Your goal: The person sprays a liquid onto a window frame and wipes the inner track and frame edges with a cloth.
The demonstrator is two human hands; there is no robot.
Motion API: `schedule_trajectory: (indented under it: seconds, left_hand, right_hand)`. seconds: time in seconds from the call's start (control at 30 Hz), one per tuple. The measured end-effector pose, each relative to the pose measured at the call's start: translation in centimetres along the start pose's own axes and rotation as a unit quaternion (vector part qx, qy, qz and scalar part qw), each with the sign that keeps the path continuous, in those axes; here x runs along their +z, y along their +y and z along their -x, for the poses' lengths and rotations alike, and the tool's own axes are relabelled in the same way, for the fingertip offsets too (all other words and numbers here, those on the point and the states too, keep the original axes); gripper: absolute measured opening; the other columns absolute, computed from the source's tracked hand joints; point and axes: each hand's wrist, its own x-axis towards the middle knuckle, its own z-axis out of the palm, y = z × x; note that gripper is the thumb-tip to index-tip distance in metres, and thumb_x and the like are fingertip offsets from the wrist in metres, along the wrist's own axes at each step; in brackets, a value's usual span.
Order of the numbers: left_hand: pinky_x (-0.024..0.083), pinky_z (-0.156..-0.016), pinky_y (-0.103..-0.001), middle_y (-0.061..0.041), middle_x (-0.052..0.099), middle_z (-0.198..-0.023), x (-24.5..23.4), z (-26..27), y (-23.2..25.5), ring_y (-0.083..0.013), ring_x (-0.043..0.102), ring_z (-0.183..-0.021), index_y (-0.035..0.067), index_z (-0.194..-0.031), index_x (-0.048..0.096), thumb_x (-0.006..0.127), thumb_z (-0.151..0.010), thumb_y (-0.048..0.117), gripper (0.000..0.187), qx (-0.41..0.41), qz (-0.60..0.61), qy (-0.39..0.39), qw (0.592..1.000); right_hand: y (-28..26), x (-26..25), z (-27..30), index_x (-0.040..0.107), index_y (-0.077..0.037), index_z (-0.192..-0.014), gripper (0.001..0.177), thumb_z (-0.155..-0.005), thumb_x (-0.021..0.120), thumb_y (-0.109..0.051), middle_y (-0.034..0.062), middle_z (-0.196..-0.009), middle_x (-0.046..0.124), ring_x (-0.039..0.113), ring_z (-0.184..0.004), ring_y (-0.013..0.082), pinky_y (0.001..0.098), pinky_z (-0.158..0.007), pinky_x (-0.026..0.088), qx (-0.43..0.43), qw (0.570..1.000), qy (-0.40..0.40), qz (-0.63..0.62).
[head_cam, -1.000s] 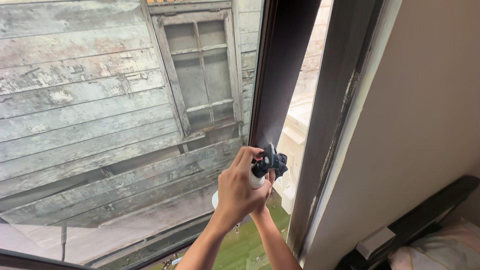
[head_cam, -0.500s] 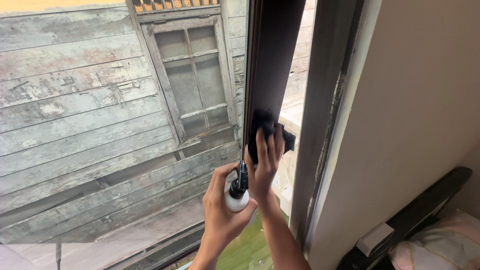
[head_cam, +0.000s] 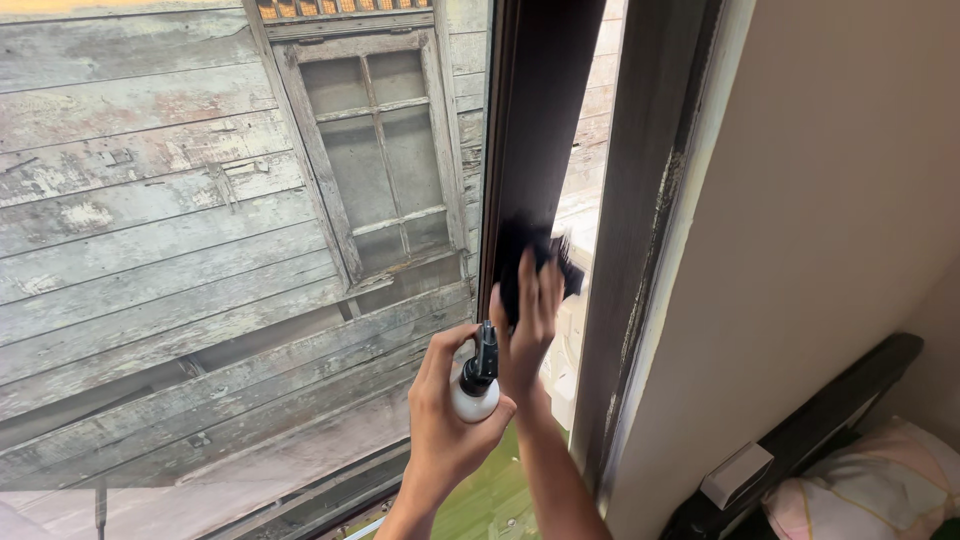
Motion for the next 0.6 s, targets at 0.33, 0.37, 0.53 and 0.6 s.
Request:
schedule_trajectory:
  seconds: [0.33, 0.37, 0.53, 0.6]
  left_hand:
    - [0.056, -0.071, -0.040, -0.010, 0.068, -0.107, 0.6, -1.5, 3.2, -0.0313, 0.072, -0.083, 0.010, -0.124, 0.057, 0.075, -0.065, 0.009, 0.061, 0.003, -0.045, -0.048, 0.998]
    - [0.056, -0.071, -0.040, -0.010, 0.068, -0.106, 0.7, -1.6, 3.4, -0.0306, 0.073, -0.083, 0.010, -0.123, 0.057, 0.074, -0.065, 0.008, 0.060, 0.005, -0.040, -0.040, 0.998]
    - [0.058, -0.073, -0.039, -0.011, 0.068, -0.108, 0.6, -2.0, 4.1, -0.0318, 0.074, -0.089, 0.008, -0.123, 0.056, 0.076, -0.068, 0.010, 0.058, 0.067, -0.034, -0.013, 0.997]
    - [0.058, -0.074, -0.038, -0.011, 0.069, -0.111, 1.0, -3.1, 3.9, -0.0324, 0.074, -0.093, 0.009, -0.122, 0.056, 0.077, -0.071, 0.012, 0.055, 0.101, -0.059, 0.004, 0.993]
  right_hand:
    - [-1.8, 0.0, -6.1, 0.055, -0.002, -0.148, 0.048, -0.101, 0.066, -0.004, 0.0195, -0.152, 0.056, 0.045, -0.152, 0.0417, 0.0544, -0.127, 0.038, -0.046, 0.998, 0.032, -0.027]
    - [-2.0, -0.2, -6.4, 0.055, -0.002, -0.148, 0.048, -0.102, 0.065, -0.005, 0.0195, -0.151, 0.056, 0.044, -0.152, 0.0421, 0.0541, -0.127, 0.037, -0.045, 0.998, 0.025, -0.022]
    - [0.3, 1.0, -1.5, 0.058, -0.002, -0.141, 0.043, -0.100, 0.061, -0.012, 0.0174, -0.148, 0.056, 0.046, -0.146, 0.0403, 0.0577, -0.126, 0.033, -0.095, 0.993, 0.064, -0.005]
    - [1.3, 0.5, 2.2, 0.064, -0.006, -0.130, 0.030, -0.103, 0.062, -0.018, 0.0171, -0.147, 0.060, 0.052, -0.146, 0.0365, 0.0527, -0.123, 0.044, -0.033, 0.989, 0.038, -0.138]
